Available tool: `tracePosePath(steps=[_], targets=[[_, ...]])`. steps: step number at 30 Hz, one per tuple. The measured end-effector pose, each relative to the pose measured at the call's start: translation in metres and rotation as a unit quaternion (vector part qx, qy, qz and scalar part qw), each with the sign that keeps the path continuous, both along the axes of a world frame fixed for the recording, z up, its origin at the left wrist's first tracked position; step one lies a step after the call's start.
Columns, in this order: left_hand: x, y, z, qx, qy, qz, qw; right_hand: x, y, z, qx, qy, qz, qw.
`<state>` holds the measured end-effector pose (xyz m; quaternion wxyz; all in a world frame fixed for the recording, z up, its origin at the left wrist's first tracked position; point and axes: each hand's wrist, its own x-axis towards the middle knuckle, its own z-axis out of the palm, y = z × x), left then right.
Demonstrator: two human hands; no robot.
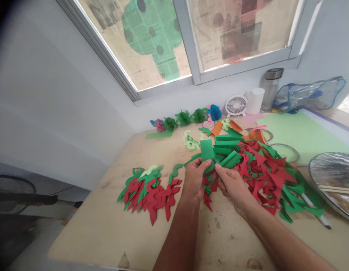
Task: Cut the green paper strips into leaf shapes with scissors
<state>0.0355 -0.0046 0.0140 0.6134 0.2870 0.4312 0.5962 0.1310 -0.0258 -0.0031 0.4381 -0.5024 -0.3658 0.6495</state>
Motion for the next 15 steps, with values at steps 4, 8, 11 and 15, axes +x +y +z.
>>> tracePosePath(steps=[4,8,11,15], targets=[[-0.001,0.0014,-0.0033,-0.002,-0.008,0.005,1.0,0.0006,0.0006,-0.0019,0.001,-0.001,0.002,1.0],[-0.0019,0.0025,-0.0039,-0.02,-0.01,0.014,1.0,0.0011,0.0002,-0.0038,0.002,-0.007,0.007,1.0],[-0.0018,0.0021,-0.0026,-0.015,-0.006,0.012,1.0,0.0009,-0.0003,-0.0038,0.0,-0.003,0.007,1.0],[-0.0005,0.0012,-0.0026,-0.006,-0.003,0.003,1.0,0.0004,-0.0004,-0.003,-0.003,0.017,0.003,1.0]])
